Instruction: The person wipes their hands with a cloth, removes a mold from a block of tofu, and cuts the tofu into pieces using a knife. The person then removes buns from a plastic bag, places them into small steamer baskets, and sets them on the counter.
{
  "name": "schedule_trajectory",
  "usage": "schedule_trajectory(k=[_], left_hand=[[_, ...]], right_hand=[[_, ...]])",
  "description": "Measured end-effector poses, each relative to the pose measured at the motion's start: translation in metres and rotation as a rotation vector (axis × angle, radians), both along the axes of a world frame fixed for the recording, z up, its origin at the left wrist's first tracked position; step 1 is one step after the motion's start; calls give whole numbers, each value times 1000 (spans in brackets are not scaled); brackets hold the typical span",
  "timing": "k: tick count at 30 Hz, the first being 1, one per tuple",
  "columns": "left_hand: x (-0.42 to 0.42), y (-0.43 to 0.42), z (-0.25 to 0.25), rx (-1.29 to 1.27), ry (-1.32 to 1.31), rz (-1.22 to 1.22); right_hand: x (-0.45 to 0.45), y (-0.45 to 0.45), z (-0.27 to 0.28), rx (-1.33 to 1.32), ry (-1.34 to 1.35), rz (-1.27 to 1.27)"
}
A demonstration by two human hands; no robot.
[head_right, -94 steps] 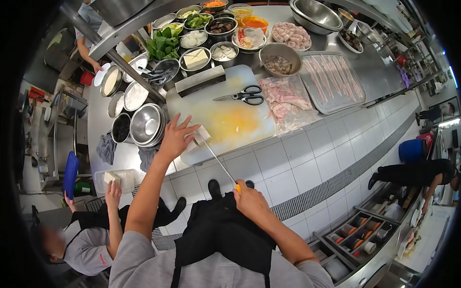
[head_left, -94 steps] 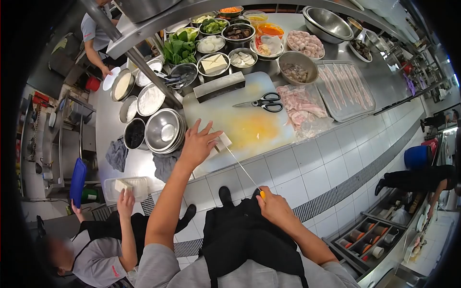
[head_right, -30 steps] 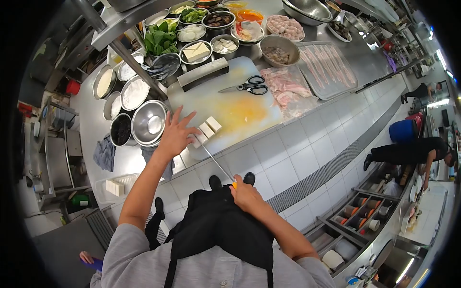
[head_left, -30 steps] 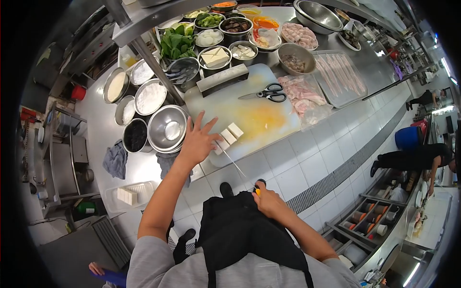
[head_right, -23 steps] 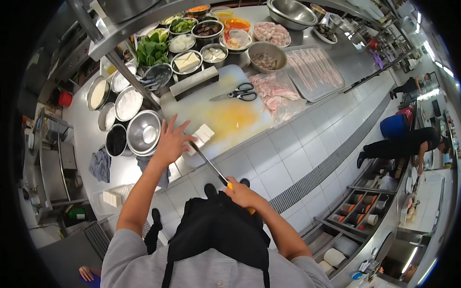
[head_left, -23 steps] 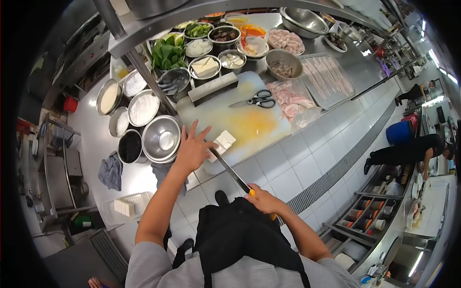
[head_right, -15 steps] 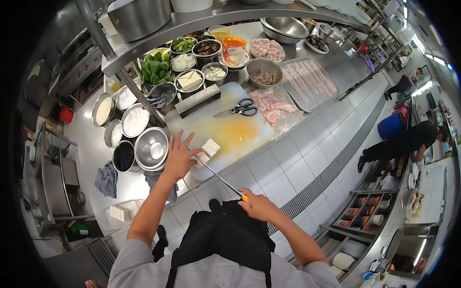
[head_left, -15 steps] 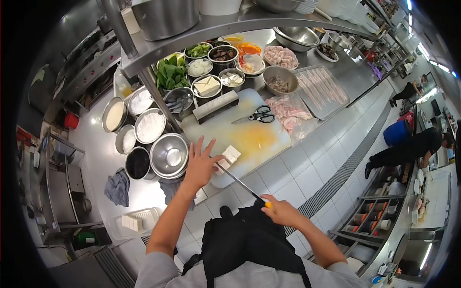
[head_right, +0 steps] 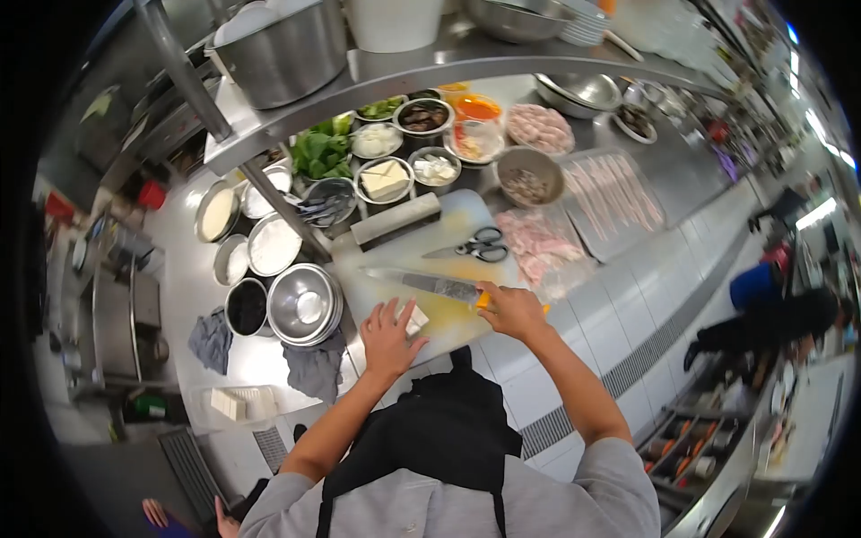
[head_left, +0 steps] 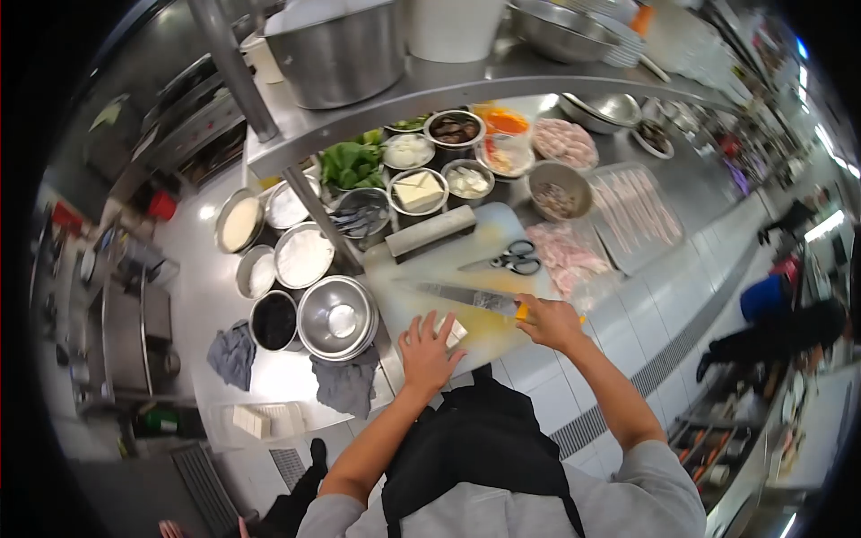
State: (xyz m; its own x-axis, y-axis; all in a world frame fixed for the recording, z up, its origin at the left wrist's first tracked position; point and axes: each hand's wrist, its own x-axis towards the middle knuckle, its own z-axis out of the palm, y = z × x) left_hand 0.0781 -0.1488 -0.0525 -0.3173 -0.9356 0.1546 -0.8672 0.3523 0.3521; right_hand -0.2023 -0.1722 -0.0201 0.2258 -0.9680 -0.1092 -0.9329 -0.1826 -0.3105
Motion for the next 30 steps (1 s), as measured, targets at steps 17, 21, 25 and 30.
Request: schedule_trajectory(k=[17,21,25,30], left_hand=[[4,-44,-10,230,110,365],[38,-41,-76,14,270,402],[29,-35,-68,95,755,616],[17,-33,-47,303,1373,786]], right_hand=[[167,-122,1,160,-758,497],[253,-134,4,253,-629,355],[276,-142,-12,155,-601,377],[293,-156,-21,61,-608,439]])
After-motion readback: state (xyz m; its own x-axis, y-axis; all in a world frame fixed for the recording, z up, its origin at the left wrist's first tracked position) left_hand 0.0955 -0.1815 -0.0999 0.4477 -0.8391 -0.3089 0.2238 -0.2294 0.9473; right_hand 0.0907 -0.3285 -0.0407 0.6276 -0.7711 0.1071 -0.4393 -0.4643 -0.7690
